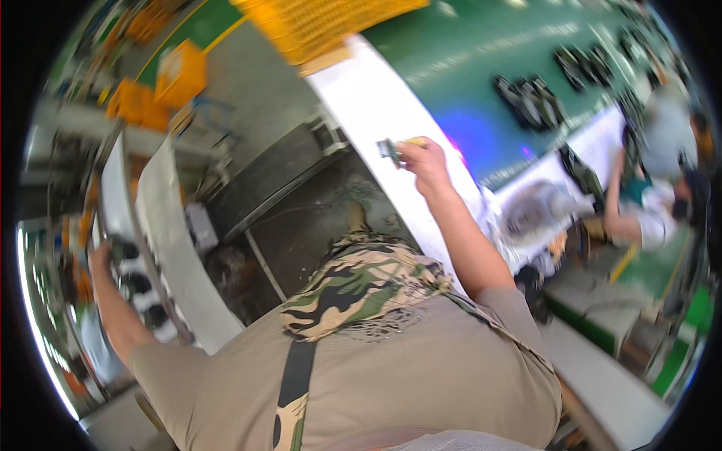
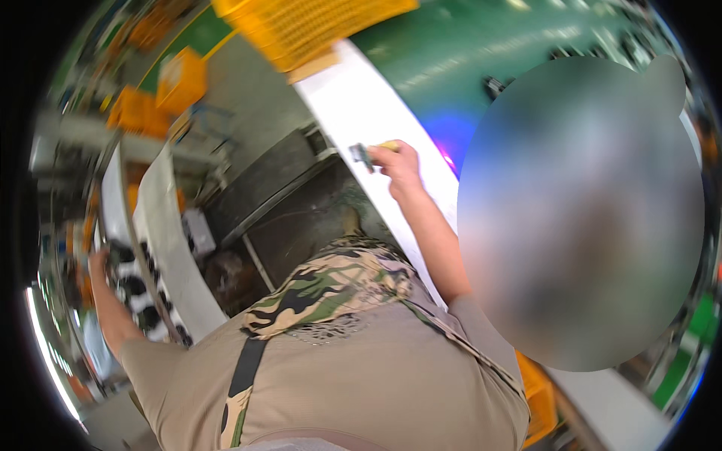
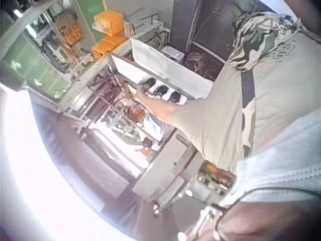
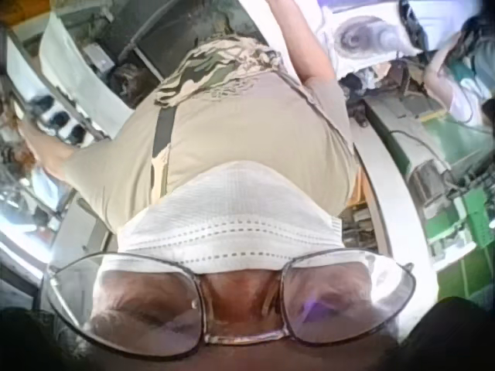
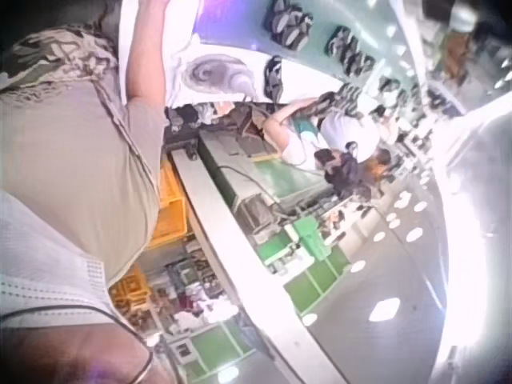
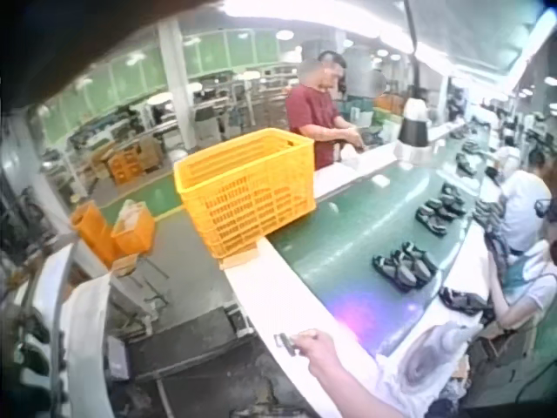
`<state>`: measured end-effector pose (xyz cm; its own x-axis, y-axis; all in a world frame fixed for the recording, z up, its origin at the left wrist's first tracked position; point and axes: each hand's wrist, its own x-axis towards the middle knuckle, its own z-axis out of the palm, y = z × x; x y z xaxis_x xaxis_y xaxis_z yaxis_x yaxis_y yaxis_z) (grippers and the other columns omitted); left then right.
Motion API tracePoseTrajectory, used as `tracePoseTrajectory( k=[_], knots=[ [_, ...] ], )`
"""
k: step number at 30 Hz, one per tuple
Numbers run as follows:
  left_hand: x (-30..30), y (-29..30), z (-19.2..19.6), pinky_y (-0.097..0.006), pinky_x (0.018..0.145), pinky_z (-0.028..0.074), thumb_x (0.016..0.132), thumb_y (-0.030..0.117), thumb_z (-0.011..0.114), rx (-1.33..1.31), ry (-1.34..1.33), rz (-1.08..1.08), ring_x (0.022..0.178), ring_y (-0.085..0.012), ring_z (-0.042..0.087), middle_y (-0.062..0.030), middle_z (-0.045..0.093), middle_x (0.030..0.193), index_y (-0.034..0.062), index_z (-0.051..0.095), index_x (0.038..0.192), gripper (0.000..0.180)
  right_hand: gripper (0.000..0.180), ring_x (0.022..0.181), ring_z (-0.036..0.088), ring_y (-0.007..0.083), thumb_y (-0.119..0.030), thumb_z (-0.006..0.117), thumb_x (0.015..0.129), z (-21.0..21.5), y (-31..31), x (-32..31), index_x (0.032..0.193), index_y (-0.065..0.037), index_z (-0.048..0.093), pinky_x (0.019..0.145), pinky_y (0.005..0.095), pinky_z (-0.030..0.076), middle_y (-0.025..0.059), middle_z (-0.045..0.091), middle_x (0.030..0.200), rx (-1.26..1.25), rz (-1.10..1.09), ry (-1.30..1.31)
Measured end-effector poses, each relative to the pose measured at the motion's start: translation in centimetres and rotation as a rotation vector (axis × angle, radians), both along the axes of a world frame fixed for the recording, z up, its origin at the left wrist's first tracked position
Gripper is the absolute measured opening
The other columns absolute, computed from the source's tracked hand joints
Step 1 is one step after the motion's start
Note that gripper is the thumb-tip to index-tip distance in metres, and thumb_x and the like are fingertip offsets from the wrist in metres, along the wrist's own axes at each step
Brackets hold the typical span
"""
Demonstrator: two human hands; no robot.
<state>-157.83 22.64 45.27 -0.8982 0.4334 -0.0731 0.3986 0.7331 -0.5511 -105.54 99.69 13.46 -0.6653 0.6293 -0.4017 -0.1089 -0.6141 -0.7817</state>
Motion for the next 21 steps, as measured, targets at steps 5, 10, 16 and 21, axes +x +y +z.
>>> tracePoseTrajectory(
  k=[5,10,16,21],
  knots=[
    [-2.7,21.5,-8.1,-0.044,0.095,0.046,0.072,0.044,0.069,0.319,0.143,0.377,0.113,-0.0377,0.061,-0.024,0.066,0.117,0.0005,0.07,0.111,0.058,0.019,0.06,0.057,0.0115,-0.011,0.077,0.077,-0.2,2.3,7.4,0.082,-0.008,0.059,0.052,0.0251,0.039,0.0028,0.063,0.072,0.018,-0.24,-0.019],
    [0.4,48.1,-17.0,-0.039,0.087,0.049,0.077,0.042,0.073,0.724,-0.143,-0.017,0.1,-0.0317,0.066,-0.0173,0.071,0.105,0.0016,0.07,0.108,0.051,0.02,0.059,0.059,0.0139,-0.013,0.075,0.081,-1.1,4.0,14.3,0.081,-0.009,0.055,0.052,0.0256,0.039,0.0046,0.063,0.074,-0.085,-0.431,-0.045],
    [17.5,81.9,-38.1,-0.033,0.074,0.051,0.079,0.043,0.076,0.985,-1.109,0.01,0.083,-0.0199,0.065,-0.0086,0.069,0.099,0.0001,0.067,0.114,0.056,0.02,0.06,0.059,0.011,-0.015,0.076,0.082,-2.2,5.0,19.8,0.084,-0.01,0.056,0.053,0.024,0.04,0.0021,0.063,0.075,-0.126,-0.703,-0.09],
    [42.0,102.9,-44.3,-0.036,0.072,0.055,0.077,0.056,0.076,0.769,-1.73,0.247,0.085,-0.0237,0.068,-0.0203,0.065,0.112,-0.0073,0.049,0.129,0.087,0.02,0.061,0.057,0.0095,-0.013,0.076,0.08,-2.3,3.7,23.9,0.085,-0.008,0.058,0.054,0.0243,0.041,0.0021,0.064,0.076,-0.102,-0.959,-0.182]
  ],
)
